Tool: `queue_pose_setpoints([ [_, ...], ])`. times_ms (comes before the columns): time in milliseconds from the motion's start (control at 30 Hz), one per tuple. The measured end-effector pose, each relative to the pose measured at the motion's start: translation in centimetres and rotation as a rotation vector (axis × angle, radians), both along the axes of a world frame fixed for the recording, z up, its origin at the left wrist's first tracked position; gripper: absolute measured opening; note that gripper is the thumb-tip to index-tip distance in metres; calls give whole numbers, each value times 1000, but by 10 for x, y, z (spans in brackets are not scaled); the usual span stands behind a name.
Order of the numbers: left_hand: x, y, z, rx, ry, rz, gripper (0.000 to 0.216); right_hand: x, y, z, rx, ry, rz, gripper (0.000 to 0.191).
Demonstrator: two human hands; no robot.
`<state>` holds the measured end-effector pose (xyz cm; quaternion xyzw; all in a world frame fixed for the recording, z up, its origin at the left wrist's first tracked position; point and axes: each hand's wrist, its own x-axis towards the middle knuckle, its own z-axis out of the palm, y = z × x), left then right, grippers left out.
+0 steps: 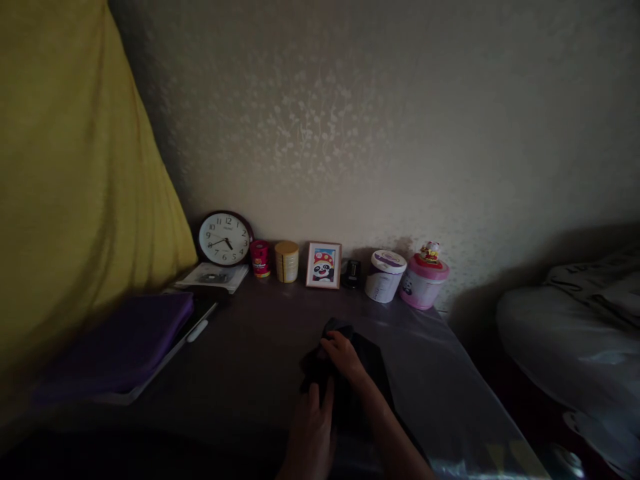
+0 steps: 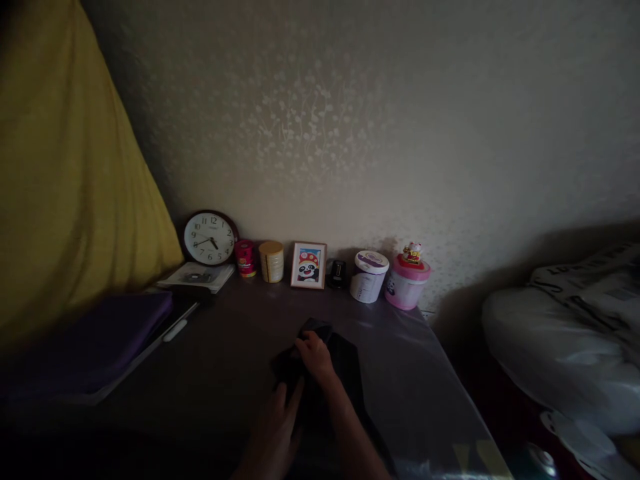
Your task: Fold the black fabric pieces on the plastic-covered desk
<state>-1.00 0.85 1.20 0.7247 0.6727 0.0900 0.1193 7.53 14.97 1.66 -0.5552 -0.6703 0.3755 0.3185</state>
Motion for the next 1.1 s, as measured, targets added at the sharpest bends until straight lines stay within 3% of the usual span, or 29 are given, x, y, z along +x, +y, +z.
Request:
queue_pose_setpoints([
  [167, -1, 2, -18, 74, 11, 41, 62, 2, -26, 12, 130, 130, 187, 26],
  [300, -1, 2, -32, 169, 56, 34, 58, 13, -54, 9, 373, 3, 294, 25],
  [433, 2, 1, -34, 216, 46, 61, 54, 23, -55, 0, 542, -153, 400, 25],
  [700, 5, 3, -19, 35, -29, 129, 67, 27, 12, -12, 631, -388, 401, 30],
  [833, 3, 5, -13, -121, -79, 126, 70, 30, 36, -9, 660, -473, 295, 31],
  [967, 2, 6, -17, -167, -114, 136, 72, 32, 14, 5, 693, -369, 170, 27],
  [1100, 1, 7, -25, -164, -133, 120, 75, 32, -20, 6, 624, -296, 375, 24],
])
